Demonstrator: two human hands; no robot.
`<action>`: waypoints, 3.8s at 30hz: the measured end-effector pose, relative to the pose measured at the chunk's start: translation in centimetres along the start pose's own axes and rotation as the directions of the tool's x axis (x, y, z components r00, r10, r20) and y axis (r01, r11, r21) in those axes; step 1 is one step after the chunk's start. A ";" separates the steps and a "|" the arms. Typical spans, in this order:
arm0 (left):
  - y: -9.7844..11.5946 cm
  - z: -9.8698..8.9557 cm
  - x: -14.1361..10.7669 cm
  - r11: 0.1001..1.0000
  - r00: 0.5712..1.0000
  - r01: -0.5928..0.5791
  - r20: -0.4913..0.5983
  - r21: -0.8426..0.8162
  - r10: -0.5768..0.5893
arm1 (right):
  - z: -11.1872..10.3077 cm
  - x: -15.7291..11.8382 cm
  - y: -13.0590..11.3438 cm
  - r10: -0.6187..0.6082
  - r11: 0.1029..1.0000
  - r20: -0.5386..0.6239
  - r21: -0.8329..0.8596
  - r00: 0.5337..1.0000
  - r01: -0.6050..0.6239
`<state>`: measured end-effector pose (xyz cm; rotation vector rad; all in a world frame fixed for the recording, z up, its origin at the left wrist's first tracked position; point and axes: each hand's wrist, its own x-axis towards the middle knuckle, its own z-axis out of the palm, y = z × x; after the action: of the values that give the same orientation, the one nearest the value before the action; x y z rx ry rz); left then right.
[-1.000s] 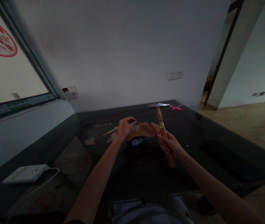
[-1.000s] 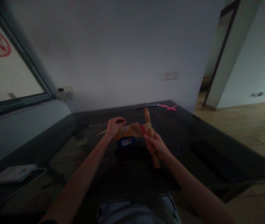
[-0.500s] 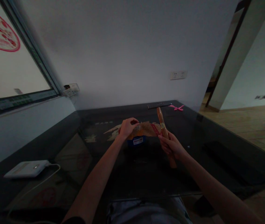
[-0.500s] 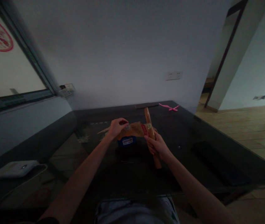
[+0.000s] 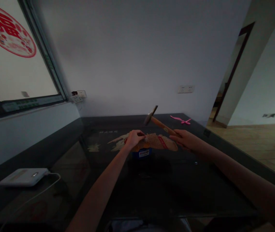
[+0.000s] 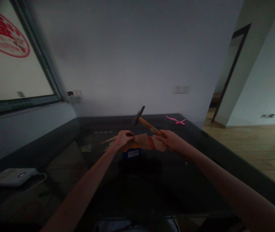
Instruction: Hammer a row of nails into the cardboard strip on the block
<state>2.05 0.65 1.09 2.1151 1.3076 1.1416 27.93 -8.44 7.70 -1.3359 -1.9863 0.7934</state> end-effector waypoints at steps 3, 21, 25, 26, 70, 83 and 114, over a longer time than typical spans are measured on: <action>-0.3 0.1 0.1 1.000 1.000 0.026 0.004 0.011 -0.026 | -0.8 0.3 -0.4 -0.017 0.990 0.028 -0.137 0.999 0.021; -1.2 0.7 0.2 0.998 1.000 -0.002 -0.011 0.069 0.003 | -1.0 0.7 -0.3 -0.123 0.882 0.022 -0.457 0.992 0.120; -1.0 0.7 0.2 0.997 1.000 0.010 0.001 0.074 -0.010 | -0.6 0.6 0.4 -0.104 0.855 0.099 -0.499 0.990 0.140; -1.0 0.7 0.2 0.997 1.000 0.017 0.001 0.079 -0.017 | -0.5 0.6 0.5 -0.108 0.850 0.108 -0.506 0.988 0.148; 6.2 1.3 -9.9 0.835 0.921 -0.389 0.144 0.389 0.362 | 7.3 -3.9 1.9 0.053 0.547 -0.133 0.833 0.990 0.083; 3.8 4.4 -10.9 0.702 0.947 -0.162 0.309 0.694 -0.087 | 6.8 -4.3 3.4 0.062 0.446 -0.109 0.892 0.992 0.070; 7.1 2.0 -10.7 0.947 0.873 -0.258 0.466 0.190 0.144 | 7.5 -4.5 3.1 0.065 0.565 -0.090 0.824 0.994 0.038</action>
<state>5.09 -11.96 0.13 2.5502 1.0679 0.5172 25.41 -12.70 -0.11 -0.7733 -1.1912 1.3975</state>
